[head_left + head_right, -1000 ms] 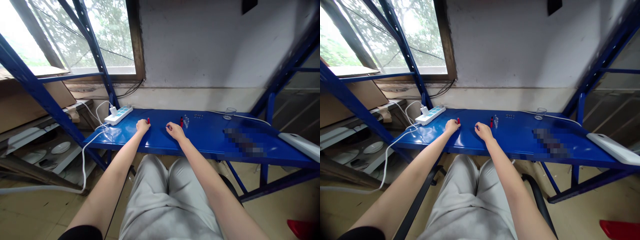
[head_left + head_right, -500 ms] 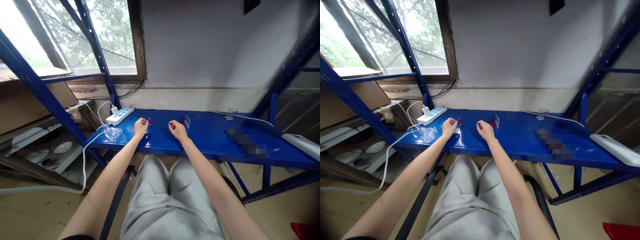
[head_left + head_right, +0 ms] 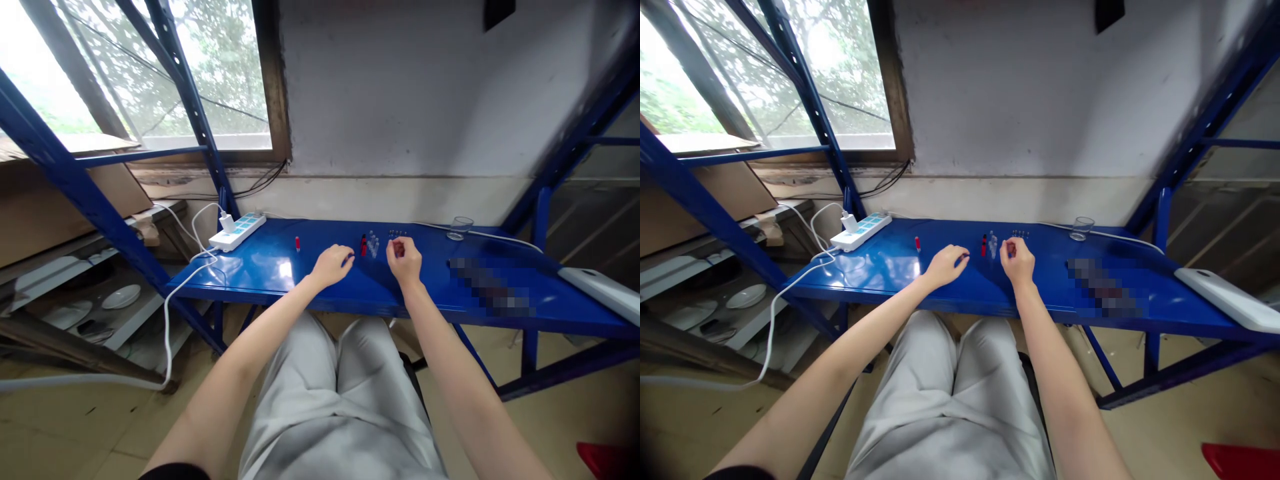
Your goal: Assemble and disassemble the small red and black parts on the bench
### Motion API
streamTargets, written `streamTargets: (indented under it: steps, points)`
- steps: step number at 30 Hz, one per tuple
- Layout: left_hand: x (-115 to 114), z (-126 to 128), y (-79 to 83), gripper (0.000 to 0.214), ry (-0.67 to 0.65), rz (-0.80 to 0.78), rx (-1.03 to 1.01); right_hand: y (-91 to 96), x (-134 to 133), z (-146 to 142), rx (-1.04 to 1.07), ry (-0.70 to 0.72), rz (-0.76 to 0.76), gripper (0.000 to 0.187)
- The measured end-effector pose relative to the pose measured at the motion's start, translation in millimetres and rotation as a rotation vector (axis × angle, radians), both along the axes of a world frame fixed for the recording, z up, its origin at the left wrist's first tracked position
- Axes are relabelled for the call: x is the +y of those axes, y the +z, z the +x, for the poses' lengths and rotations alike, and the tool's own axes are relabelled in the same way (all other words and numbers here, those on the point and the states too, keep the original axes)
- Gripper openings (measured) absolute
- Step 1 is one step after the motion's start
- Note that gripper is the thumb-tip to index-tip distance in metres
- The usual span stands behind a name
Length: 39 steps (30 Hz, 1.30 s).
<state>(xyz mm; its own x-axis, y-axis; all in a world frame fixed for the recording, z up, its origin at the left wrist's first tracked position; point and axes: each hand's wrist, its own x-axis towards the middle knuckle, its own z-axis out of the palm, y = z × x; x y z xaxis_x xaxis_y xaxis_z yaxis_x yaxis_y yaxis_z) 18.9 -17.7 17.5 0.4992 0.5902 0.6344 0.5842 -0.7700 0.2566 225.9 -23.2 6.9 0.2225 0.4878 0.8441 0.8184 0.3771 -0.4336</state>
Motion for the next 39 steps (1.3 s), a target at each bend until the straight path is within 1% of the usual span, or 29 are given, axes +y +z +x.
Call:
streamTargets:
  steps: [1, 3, 5, 7, 10, 13, 15, 19, 23, 27, 30, 35, 39]
  points:
    - [0.3, 9.5, -0.6, 0.029, 0.006, -0.005, 0.043, -1.9, -0.1, 2.4, 0.02, -0.014, -0.032, 0.023]
    - [0.4, 26.5, -1.9, 0.039, 0.081, -0.042, 0.109, -5.0, 0.5, 4.2, 0.028, -0.023, -0.137, 0.021]
    - [0.0, 40.1, -3.9, 0.047, 0.156, -0.113, 0.177, -7.4, 2.1, 4.7, 0.013, -0.025, -0.252, 0.018]
    - [0.3, 49.6, -7.0, 0.051, 0.218, -0.157, 0.22, -9.3, 4.0, 5.2, 0.001, -0.042, -0.335, 0.017]
    - [3.7, 57.2, -12.9, 0.052, 0.287, -0.16, 0.245, -11.1, 5.3, 6.4, -0.008, -0.069, -0.423, 0.021]
    - [8.8, 59.7, -16.6, 0.048, 0.321, -0.149, 0.269, -11.7, 5.4, 6.3, -0.029, -0.073, -0.511, 0.023]
    - [11.3, 59.7, -16.3, 0.045, 0.324, -0.121, 0.277, -11.9, 6.2, 5.7, -0.05, -0.08, -0.552, 0.023]
    - [13.8, 57.7, -11.4, 0.032, 0.319, -0.027, 0.255, -12.9, 9.8, 5.8, -0.141, -0.091, -0.591, 0.025]
    - [15.1, 52.3, -9.3, 0.018, 0.311, 0.007, 0.205, -13.9, 12.4, 6.9, -0.25, -0.105, -0.63, 0.027]
    - [14.3, 41.6, -12.7, 0.013, 0.295, 0.002, 0.08, -13.6, 12.8, 5.9, -0.331, -0.121, -0.66, 0.029]
    - [12.4, 34.1, -16.7, 0.01, 0.264, -0.03, -0.111, -12.4, 13.6, 3.5, -0.333, -0.12, -0.684, 0.03]
    - [9.8, 30.8, -22.3, 0.01, 0.158, -0.124, -0.479, -9.7, 16.2, -0.7, -0.286, -0.125, -0.744, 0.03]
    - [10.1, 31.2, -23.6, 0.011, 0.119, -0.18, -0.605, -8.3, 17.2, -2.3, -0.281, -0.123, -0.765, 0.029]
